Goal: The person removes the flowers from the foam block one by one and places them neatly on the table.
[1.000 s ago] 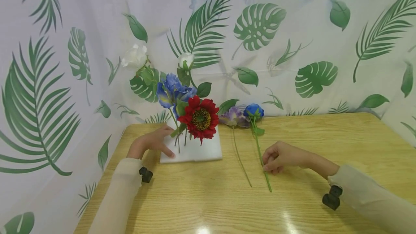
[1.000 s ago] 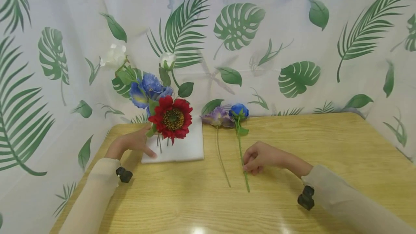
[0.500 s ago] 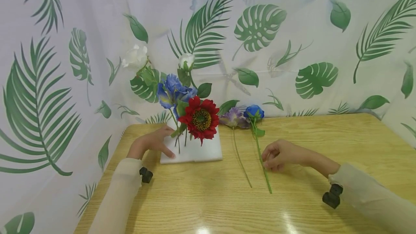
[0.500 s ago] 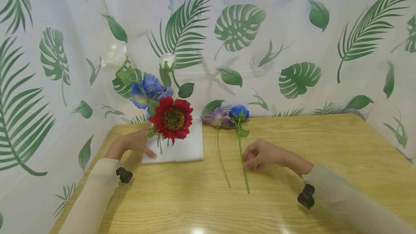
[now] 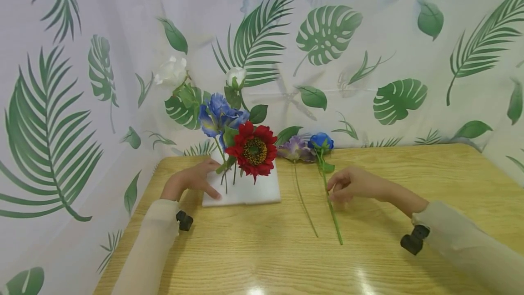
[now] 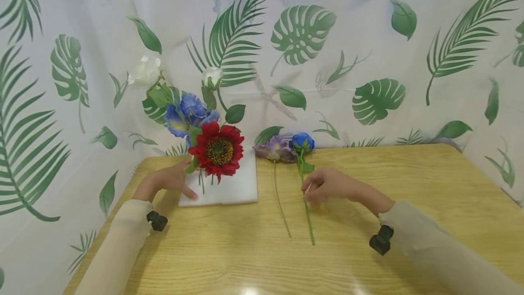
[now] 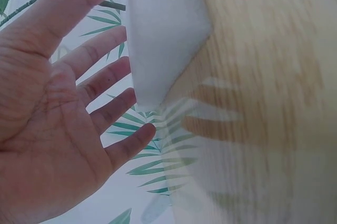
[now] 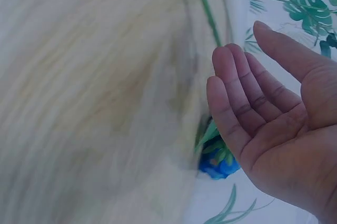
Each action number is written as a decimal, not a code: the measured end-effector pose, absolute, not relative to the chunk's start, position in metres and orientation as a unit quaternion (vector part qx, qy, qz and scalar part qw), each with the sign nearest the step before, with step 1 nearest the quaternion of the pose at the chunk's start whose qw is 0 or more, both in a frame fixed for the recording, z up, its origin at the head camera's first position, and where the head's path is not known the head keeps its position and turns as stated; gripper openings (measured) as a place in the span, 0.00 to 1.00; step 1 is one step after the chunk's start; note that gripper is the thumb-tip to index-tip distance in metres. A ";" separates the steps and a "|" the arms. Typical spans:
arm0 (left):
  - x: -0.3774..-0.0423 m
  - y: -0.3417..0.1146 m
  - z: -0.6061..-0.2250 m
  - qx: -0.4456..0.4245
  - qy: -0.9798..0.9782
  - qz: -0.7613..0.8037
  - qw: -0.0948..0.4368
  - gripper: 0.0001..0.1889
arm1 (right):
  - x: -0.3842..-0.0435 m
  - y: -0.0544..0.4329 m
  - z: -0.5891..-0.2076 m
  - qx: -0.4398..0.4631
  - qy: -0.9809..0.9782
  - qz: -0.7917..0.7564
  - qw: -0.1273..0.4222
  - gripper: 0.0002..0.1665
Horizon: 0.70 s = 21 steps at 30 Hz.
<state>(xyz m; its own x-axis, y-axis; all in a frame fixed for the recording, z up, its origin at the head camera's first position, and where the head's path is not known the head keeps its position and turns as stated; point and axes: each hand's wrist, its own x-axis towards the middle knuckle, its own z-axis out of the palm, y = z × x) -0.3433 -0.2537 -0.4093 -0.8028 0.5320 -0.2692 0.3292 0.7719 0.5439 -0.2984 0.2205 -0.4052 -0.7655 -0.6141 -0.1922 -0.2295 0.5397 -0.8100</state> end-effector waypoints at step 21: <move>-0.341 -0.251 -0.407 0.226 0.921 0.245 0.201 0.48 | -0.309 0.094 -0.387 -0.309 0.792 -0.503 0.153 0.12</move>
